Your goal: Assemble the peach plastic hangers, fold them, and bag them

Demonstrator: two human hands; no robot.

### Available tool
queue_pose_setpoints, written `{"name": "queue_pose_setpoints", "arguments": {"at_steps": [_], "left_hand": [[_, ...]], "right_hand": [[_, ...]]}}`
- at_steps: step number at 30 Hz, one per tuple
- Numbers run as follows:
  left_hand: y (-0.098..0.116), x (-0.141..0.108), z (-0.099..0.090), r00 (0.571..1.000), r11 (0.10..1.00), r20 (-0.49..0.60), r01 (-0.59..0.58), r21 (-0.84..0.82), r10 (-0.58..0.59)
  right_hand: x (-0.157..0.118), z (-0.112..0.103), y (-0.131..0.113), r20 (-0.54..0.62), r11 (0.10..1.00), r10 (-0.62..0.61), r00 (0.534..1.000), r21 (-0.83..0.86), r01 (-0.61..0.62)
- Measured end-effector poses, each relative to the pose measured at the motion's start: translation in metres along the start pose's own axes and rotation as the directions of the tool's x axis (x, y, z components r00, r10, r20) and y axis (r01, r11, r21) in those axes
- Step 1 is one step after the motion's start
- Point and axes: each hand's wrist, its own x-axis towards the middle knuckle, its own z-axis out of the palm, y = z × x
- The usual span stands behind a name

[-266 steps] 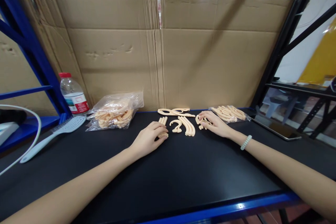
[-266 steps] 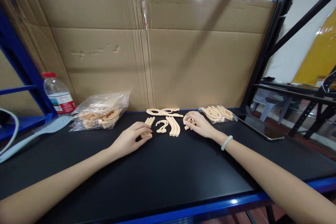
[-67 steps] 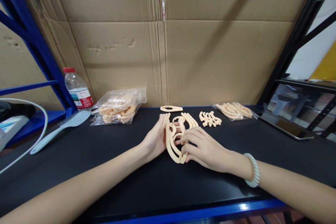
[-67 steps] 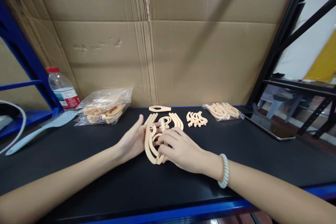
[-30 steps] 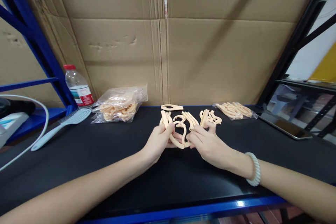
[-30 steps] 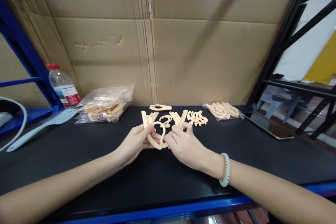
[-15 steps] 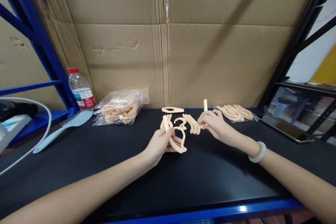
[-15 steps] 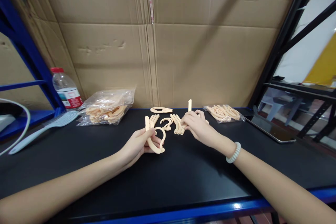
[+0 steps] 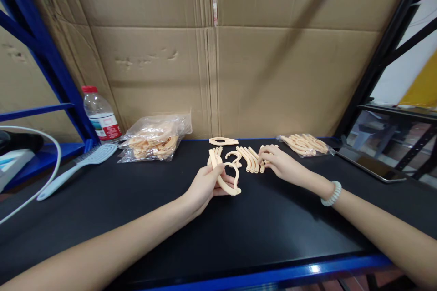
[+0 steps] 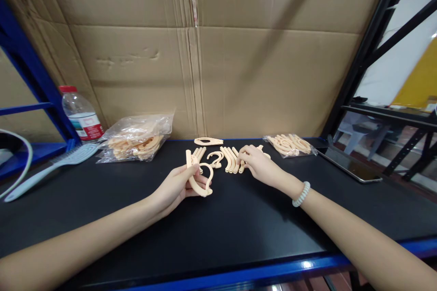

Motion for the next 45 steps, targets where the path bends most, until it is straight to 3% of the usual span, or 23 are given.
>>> {"name": "queue_pose_setpoints", "arguments": {"at_steps": [8,16,22,26,32,45], "left_hand": [[-0.002,0.001,-0.002,1.0,1.0,0.014,-0.002,0.0,0.002],[0.0,0.0,0.001,1.0,0.999,0.028,-0.005,0.039,0.004],[-0.002,0.0,0.001,0.996,0.993,0.088,-0.033,0.114,0.023],[-0.004,-0.001,0.0,0.993,0.986,0.111,-0.063,0.154,0.046],[-0.003,0.0,0.002,0.994,0.983,0.096,-0.061,0.174,0.045],[-0.003,-0.001,0.002,0.993,0.982,0.11,-0.057,0.179,0.038]], "right_hand": [[0.001,-0.003,-0.011,0.03,0.999,0.018,0.999,0.051,-0.02],[0.002,0.003,-0.012,-0.067,0.99,0.026,0.997,0.142,-0.016],[0.0,0.002,-0.037,-0.122,0.987,-0.044,0.992,0.15,0.062],[0.0,0.002,-0.052,-0.097,0.991,-0.084,0.992,0.098,0.094],[0.001,0.008,-0.039,0.033,0.987,-0.146,0.989,0.07,0.144],[0.002,0.02,-0.026,0.02,0.993,-0.078,0.997,0.091,0.076]]}}
